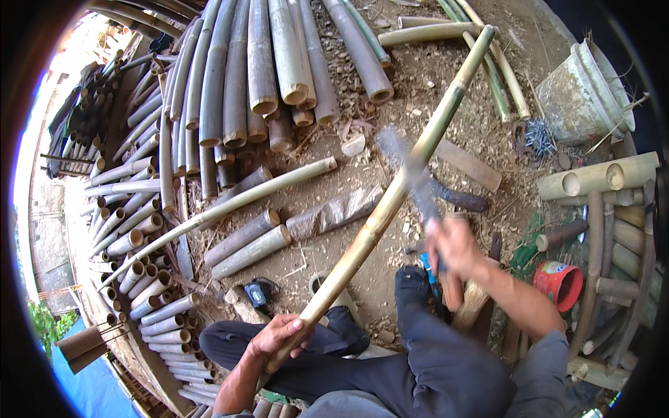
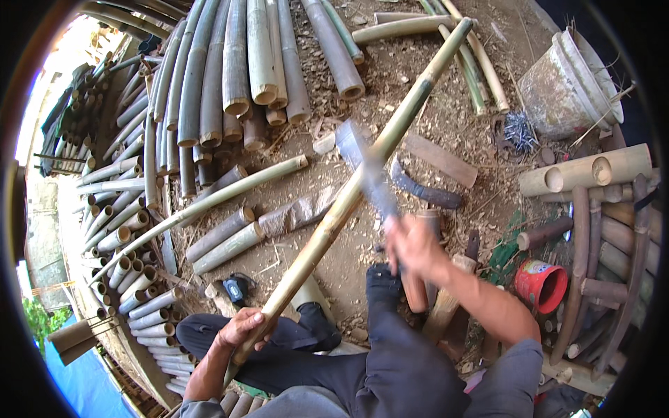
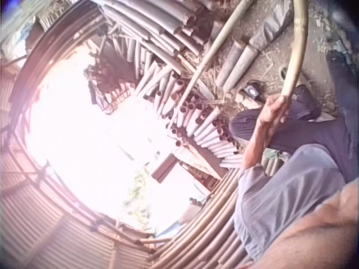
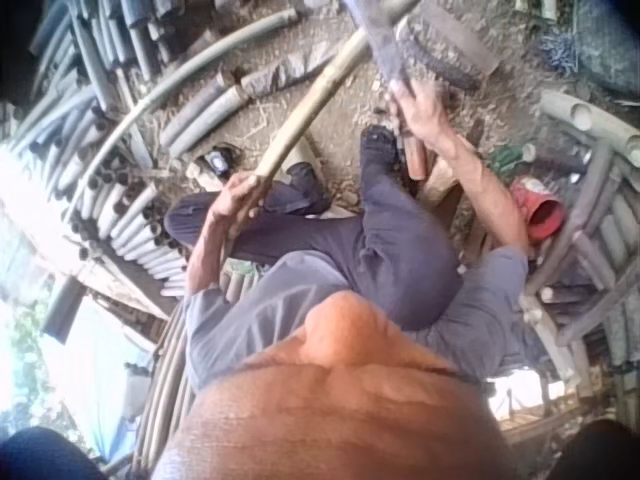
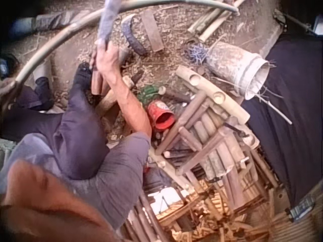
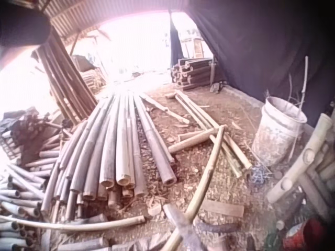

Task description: The person sits on the ground and uses a machete to shave the outer layer off a long bamboo pole. They rotate the pole and scrape it repeatedly to smooth the surface, then place the finished pole aside and pick up another one to continue the process.

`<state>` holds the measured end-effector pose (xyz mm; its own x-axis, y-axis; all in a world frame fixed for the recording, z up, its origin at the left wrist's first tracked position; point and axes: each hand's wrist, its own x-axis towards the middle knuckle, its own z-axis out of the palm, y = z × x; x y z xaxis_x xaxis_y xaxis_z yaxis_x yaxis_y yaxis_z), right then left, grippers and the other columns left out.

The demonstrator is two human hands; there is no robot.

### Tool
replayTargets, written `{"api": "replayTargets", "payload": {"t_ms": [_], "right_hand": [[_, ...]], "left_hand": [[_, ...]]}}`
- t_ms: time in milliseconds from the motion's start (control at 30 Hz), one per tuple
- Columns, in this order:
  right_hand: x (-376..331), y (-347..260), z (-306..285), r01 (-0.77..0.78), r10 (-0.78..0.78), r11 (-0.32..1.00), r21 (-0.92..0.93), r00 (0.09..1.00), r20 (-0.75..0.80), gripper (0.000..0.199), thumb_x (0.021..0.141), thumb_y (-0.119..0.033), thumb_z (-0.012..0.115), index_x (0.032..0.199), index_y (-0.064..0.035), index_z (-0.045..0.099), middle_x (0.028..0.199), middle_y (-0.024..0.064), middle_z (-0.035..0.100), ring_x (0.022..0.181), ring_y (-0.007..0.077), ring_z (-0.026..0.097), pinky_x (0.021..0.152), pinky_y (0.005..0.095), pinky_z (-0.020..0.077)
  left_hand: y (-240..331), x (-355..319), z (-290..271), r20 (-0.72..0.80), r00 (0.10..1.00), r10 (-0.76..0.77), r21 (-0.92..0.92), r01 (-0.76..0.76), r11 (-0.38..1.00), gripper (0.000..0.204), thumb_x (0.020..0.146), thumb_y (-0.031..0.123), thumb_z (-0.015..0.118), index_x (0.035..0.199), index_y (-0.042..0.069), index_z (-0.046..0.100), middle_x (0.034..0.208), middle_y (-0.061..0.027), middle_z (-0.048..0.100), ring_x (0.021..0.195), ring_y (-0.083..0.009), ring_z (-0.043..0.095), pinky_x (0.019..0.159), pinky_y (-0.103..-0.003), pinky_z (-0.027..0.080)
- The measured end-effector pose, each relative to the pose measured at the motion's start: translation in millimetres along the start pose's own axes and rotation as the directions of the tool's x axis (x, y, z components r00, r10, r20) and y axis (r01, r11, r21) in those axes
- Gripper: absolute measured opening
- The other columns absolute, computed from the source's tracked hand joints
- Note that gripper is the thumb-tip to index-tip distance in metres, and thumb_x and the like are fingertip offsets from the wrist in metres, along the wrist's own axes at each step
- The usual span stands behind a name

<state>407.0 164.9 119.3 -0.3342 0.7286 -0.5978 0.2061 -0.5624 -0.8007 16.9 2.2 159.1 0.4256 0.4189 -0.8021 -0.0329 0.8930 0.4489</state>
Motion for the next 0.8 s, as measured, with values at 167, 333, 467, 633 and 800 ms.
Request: {"api": "replayTargets", "payload": {"t_ms": [167, 333, 467, 633, 800], "right_hand": [[-25, 3, 30, -0.049, 0.082, 0.989, -0.138, 0.967, 0.242, 0.035, 0.105, -0.029, 0.048, 0.089, 0.0007, 0.058, 0.064, 0.0047, 0.059, 0.052, 0.0130, 0.061, 0.046, 0.0283, 0.0522], [-17, 17, 11, -0.070, 0.045, 0.993, 0.091, 0.967, 0.250, 0.039, 0.105, -0.033, 0.049, 0.086, 0.0001, 0.057, 0.067, 0.0057, 0.061, 0.050, 0.0130, 0.060, 0.046, 0.0289, 0.0526], [-34, -2, 32, -0.045, 0.117, 0.986, -0.161, 0.874, 0.472, 0.034, 0.103, -0.031, 0.051, 0.089, -0.0007, 0.056, 0.069, 0.0064, 0.061, 0.053, 0.0134, 0.061, 0.051, 0.0299, 0.0541], [-28, 4, -38, 0.313, -0.315, 0.934, 0.173, 0.949, -0.017, 0.019, 0.097, -0.012, 0.053, 0.109, 0.0016, 0.048, 0.079, 0.0057, 0.058, 0.059, 0.0128, 0.061, 0.049, 0.0270, 0.0544], [-49, 25, -67, 0.421, -0.355, 0.897, 0.133, 0.867, -0.349, 0.072, 0.095, -0.007, 0.056, 0.157, -0.0079, 0.018, 0.093, 0.0041, 0.056, 0.063, 0.0098, 0.058, 0.051, 0.0254, 0.0533]], "left_hand": [[-3, 4, -9, 0.048, 0.999, -0.003, -0.049, 0.005, 0.999, 0.057, 0.095, 0.053, 0.059, 0.102, -0.003, 0.059, 0.073, -0.0089, 0.059, 0.054, -0.0158, 0.058, 0.046, -0.027, 0.047], [-6, 9, -11, 0.061, 0.998, 0.001, -0.062, 0.003, 0.998, 0.057, 0.098, 0.050, 0.053, 0.104, -0.006, 0.061, 0.073, -0.0116, 0.063, 0.051, -0.0181, 0.060, 0.045, -0.029, 0.048], [-12, 11, -16, 0.126, 0.992, -0.005, -0.129, 0.021, 0.991, 0.070, 0.094, 0.059, 0.050, 0.105, -0.009, 0.062, 0.066, -0.0133, 0.062, 0.057, -0.0231, 0.062, 0.057, -0.032, 0.051], [-20, -19, 0, -0.013, 0.997, -0.078, -0.217, 0.074, 0.973, 0.082, 0.087, 0.065, 0.058, 0.130, -0.005, 0.052, 0.108, -0.0207, 0.065, 0.061, -0.0239, 0.061, 0.057, -0.029, 0.051], [-4, -12, -4, -0.116, 0.976, 0.186, 0.428, -0.120, 0.896, 0.089, 0.082, 0.046, 0.078, 0.140, -0.005, 0.035, 0.121, -0.0222, 0.058, 0.100, -0.0268, 0.065, 0.084, -0.039, 0.055]]}}
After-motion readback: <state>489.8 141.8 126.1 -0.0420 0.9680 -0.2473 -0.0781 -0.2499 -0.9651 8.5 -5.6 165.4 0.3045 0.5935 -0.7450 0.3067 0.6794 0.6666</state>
